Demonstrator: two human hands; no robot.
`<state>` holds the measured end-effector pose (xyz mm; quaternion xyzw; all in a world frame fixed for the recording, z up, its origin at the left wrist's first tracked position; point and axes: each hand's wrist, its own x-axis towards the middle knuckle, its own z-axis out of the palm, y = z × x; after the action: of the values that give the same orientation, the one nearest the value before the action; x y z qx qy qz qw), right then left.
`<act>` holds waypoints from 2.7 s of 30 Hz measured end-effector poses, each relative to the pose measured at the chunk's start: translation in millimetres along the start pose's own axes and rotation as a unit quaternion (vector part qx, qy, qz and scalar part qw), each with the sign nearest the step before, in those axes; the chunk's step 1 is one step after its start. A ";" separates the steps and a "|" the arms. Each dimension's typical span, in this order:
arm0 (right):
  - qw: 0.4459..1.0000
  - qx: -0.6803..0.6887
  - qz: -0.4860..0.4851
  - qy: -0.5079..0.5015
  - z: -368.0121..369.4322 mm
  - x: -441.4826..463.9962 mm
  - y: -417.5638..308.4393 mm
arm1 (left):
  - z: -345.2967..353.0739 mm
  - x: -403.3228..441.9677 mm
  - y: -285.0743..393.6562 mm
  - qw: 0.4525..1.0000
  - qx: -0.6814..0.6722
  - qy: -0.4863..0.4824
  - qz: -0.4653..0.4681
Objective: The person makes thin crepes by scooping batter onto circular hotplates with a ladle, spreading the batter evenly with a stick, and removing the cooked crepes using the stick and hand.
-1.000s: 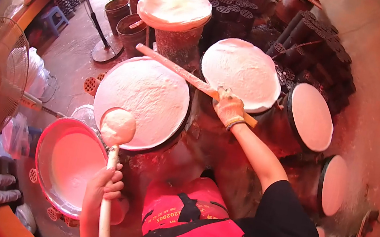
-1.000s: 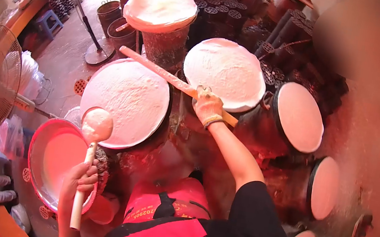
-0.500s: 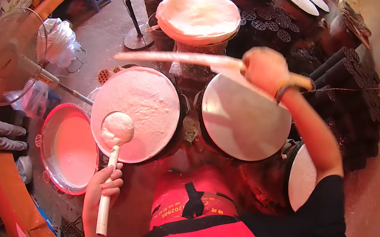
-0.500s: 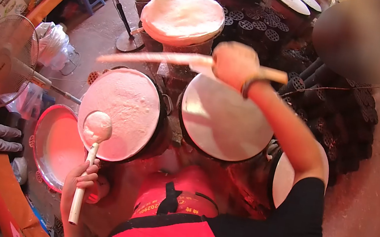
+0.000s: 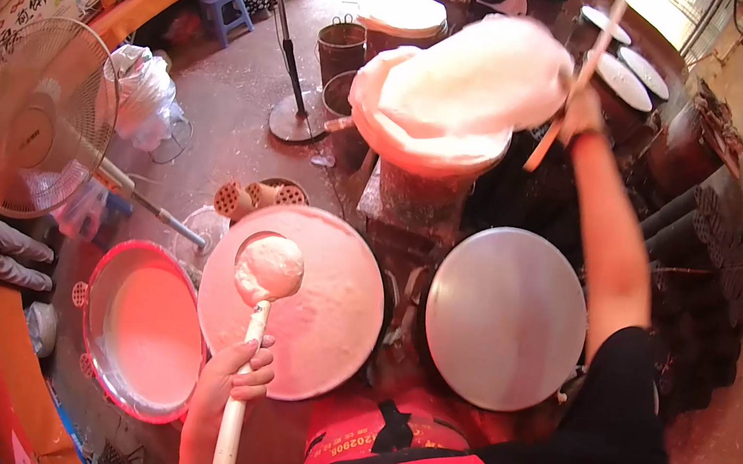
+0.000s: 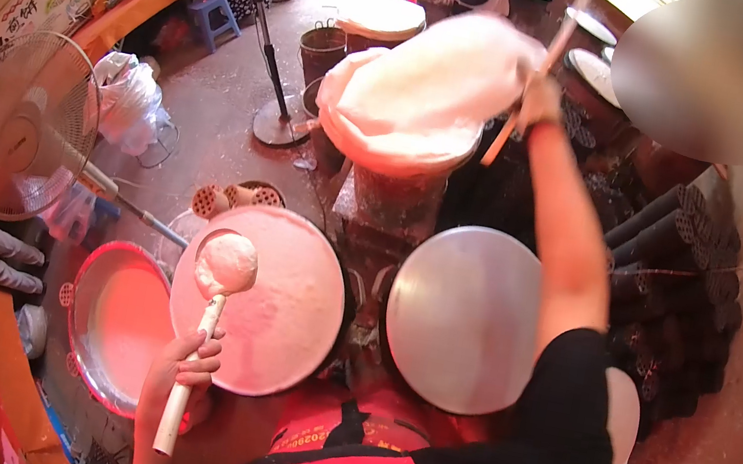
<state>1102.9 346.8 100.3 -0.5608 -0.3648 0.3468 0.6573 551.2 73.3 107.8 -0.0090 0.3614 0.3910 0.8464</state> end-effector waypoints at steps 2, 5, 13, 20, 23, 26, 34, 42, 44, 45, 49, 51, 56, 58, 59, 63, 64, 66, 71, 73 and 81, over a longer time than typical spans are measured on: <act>0.989 0.058 0.091 0.099 13.3 -12.3 85.9 | -0.8 17.5 19.2 1.000 0.016 0.003 0.005; 0.956 0.117 0.234 0.134 48.7 -35.9 167.7 | 3.2 40.6 46.8 0.999 0.018 0.028 0.001; 0.954 0.023 0.157 0.252 138.8 -87.0 172.7 | 13.1 73.5 74.9 0.996 0.061 0.057 0.007; 0.959 0.138 0.100 0.227 106.2 -142.5 196.6 | 32.7 66.6 47.2 0.989 0.145 -0.003 -0.015; 0.951 0.100 0.249 0.151 48.1 -239.9 103.4 | 43.5 62.8 22.2 0.979 0.197 -0.019 -0.043; 0.975 0.066 0.210 -0.020 -53.8 -338.0 67.4 | 73.2 57.0 -15.7 0.963 0.261 -0.032 -0.064; 0.865 -0.427 -0.160 -0.211 -189.2 -445.3 -50.0 | 175.9 67.5 -175.0 0.553 0.784 -0.135 0.247; 0.954 -0.040 0.297 0.018 -261.8 -545.3 3.3 | 150.0 124.3 -293.9 0.537 0.763 -0.173 0.314; 0.948 0.072 0.299 0.081 -254.8 -581.4 43.7 | 134.5 146.5 -325.1 0.587 0.746 -0.115 0.293; 0.948 0.066 0.299 0.092 -252.1 -596.2 56.4 | 134.2 150.0 -341.6 0.619 0.732 -0.084 0.272; 0.982 -0.064 0.130 0.122 -230.0 -609.6 118.3 | 105.2 206.6 -374.3 0.613 0.726 -0.063 0.307; 0.973 -0.148 0.101 0.146 -219.5 -595.0 128.0 | 106.3 220.0 -374.9 0.494 0.768 -0.076 0.402; 0.934 -0.298 0.015 0.196 -195.5 -522.6 143.9 | 134.6 217.0 -351.4 0.365 0.770 -0.076 0.517; 0.950 0.052 0.272 0.144 -186.3 -505.5 117.1 | 150.6 208.4 -335.0 0.335 0.757 -0.074 0.556; 0.950 0.051 0.272 0.146 -183.6 -507.5 112.1 | 156.9 205.1 -326.2 0.311 0.760 -0.062 0.567; 0.909 0.271 0.261 0.181 -177.3 -537.3 111.4 | 162.9 204.2 -294.9 0.276 0.750 -0.050 0.600; 0.900 0.272 0.261 0.219 -169.7 -550.4 117.1 | 161.8 200.1 -289.2 0.280 0.748 -0.050 0.599; 0.892 0.291 0.215 0.270 -150.4 -565.1 152.8 | 153.6 189.4 -278.2 0.285 0.765 -0.051 0.576; 0.908 0.208 0.236 0.278 -100.0 -511.3 132.7 | 96.1 162.4 -244.8 0.375 0.768 -0.042 0.517; 0.920 0.156 0.226 0.279 -91.8 -471.6 145.2 | 69.3 146.0 -231.1 0.422 0.761 -0.020 0.492; 0.933 0.171 0.304 0.085 -103.2 -461.6 101.7 | -16.5 63.7 -206.9 0.842 0.483 -0.013 0.240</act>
<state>960.1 -89.3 -53.1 -0.5515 -0.0545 0.5381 0.6350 707.1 -33.5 0.9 0.4932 0.4844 0.3575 0.6279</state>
